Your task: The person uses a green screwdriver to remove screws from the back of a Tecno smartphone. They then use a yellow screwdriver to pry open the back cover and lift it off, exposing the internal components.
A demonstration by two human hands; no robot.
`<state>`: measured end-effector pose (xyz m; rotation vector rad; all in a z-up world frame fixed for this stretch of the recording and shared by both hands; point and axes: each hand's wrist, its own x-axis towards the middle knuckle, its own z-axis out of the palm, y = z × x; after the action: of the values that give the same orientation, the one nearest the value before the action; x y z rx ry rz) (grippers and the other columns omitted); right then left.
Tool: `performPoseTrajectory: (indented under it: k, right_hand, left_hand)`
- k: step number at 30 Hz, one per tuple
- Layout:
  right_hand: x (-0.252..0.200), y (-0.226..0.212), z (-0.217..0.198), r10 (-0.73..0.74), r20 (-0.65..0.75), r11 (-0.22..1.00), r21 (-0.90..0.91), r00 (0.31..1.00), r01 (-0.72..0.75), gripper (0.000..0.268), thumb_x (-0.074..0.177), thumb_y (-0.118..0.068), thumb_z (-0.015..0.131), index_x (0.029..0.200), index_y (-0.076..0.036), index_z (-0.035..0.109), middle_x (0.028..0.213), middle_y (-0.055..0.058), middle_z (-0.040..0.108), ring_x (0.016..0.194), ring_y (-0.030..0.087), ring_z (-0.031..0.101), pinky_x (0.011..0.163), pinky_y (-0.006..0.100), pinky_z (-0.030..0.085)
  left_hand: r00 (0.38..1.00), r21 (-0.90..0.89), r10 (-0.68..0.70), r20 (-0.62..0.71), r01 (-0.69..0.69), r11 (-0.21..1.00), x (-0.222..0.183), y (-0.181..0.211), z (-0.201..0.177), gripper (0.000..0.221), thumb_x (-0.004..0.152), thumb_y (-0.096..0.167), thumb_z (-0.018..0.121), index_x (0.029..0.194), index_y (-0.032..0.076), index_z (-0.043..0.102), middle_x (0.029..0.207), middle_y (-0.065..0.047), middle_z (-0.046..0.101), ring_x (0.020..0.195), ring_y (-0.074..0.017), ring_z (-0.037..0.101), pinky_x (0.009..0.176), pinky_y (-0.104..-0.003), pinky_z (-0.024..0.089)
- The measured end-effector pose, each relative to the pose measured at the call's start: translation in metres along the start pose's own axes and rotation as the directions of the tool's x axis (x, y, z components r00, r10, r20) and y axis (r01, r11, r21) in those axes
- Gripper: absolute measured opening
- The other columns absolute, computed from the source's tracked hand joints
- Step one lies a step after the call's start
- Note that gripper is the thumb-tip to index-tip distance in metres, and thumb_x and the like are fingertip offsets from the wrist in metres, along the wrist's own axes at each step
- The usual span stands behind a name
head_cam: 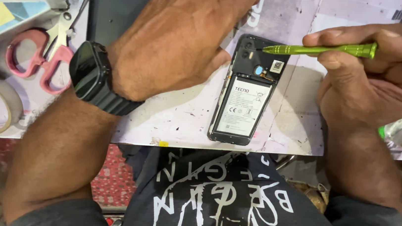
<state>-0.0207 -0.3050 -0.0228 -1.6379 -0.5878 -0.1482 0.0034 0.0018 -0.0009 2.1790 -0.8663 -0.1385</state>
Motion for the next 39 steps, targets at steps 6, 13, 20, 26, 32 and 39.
performPoseTrajectory:
  k: [6, 13, 20, 26, 32, 39]
  right_hand:
    - [0.001, -0.001, 0.005, -0.003, 0.020, 0.998, -0.065, 1.000, 0.004, 0.040, 0.103, 0.013, 0.068, 0.133, -0.006, 0.049, 0.110, 0.023, 0.069, 0.099, 0.027, 0.076, 0.084, 0.046, 0.067]
    - [0.004, 0.005, 0.001, -0.050, -0.016, 0.996, -0.073, 0.999, 0.049, 0.037, 0.105, 0.014, 0.069, 0.131, -0.003, 0.050, 0.109, 0.026, 0.069, 0.095, 0.031, 0.077, 0.083, 0.045, 0.071]
    - [-0.001, 0.004, -0.009, -0.025, -0.098, 0.993, -0.118, 0.995, 0.013, 0.033, 0.104, 0.014, 0.072, 0.127, -0.002, 0.053, 0.101, 0.027, 0.068, 0.090, 0.036, 0.078, 0.080, 0.047, 0.067]
    - [-0.003, 0.001, -0.011, 0.004, -0.114, 0.996, -0.093, 0.994, -0.015, 0.032, 0.106, 0.012, 0.072, 0.127, -0.002, 0.053, 0.104, 0.028, 0.068, 0.090, 0.034, 0.078, 0.080, 0.045, 0.069]
    - [-0.004, 0.008, -0.014, -0.054, -0.094, 0.992, -0.116, 0.994, 0.043, 0.034, 0.098, 0.014, 0.068, 0.124, 0.000, 0.053, 0.101, 0.026, 0.068, 0.088, 0.034, 0.077, 0.075, 0.047, 0.068]
    - [-0.005, 0.001, -0.005, -0.033, -0.007, 0.999, -0.032, 0.999, 0.033, 0.043, 0.090, 0.009, 0.073, 0.127, -0.003, 0.053, 0.106, 0.025, 0.069, 0.098, 0.032, 0.077, 0.078, 0.048, 0.067]
  left_hand:
    - [0.998, 0.038, 0.037, -0.045, -0.035, 0.999, 0.000, -0.001, 0.005, 0.094, 0.082, 0.008, 0.087, 0.153, -0.005, 0.028, 0.093, -0.017, 0.069, 0.090, -0.0401, 0.068, 0.098, -0.052, 0.048]
    - [0.999, 0.005, 0.005, -0.037, -0.005, 1.000, -0.004, -0.007, 0.014, 0.100, 0.087, 0.005, 0.086, 0.154, -0.002, 0.013, 0.081, -0.009, 0.065, 0.076, -0.0335, 0.067, 0.096, -0.053, 0.051]
    - [0.999, 0.020, 0.013, -0.034, -0.012, 1.000, -0.005, -0.009, 0.015, 0.104, 0.088, 0.005, 0.084, 0.155, 0.000, 0.005, 0.083, -0.008, 0.065, 0.080, -0.0333, 0.066, 0.086, -0.051, 0.050]
    - [1.000, 0.011, 0.011, -0.028, -0.011, 1.000, -0.004, -0.008, 0.012, 0.107, 0.087, 0.009, 0.087, 0.155, 0.001, 0.005, 0.086, -0.009, 0.065, 0.081, -0.0343, 0.065, 0.082, -0.050, 0.049]
    - [1.000, 0.020, 0.006, -0.023, -0.006, 1.000, -0.004, -0.008, 0.012, 0.106, 0.089, 0.008, 0.086, 0.155, 0.001, 0.003, 0.082, -0.009, 0.065, 0.080, -0.0330, 0.065, 0.081, -0.049, 0.049]
    - [0.999, 0.007, -0.017, -0.030, 0.017, 1.000, -0.005, -0.008, 0.017, 0.102, 0.093, 0.007, 0.083, 0.155, 0.001, 0.003, 0.083, -0.007, 0.064, 0.075, -0.0298, 0.065, 0.083, -0.050, 0.050]
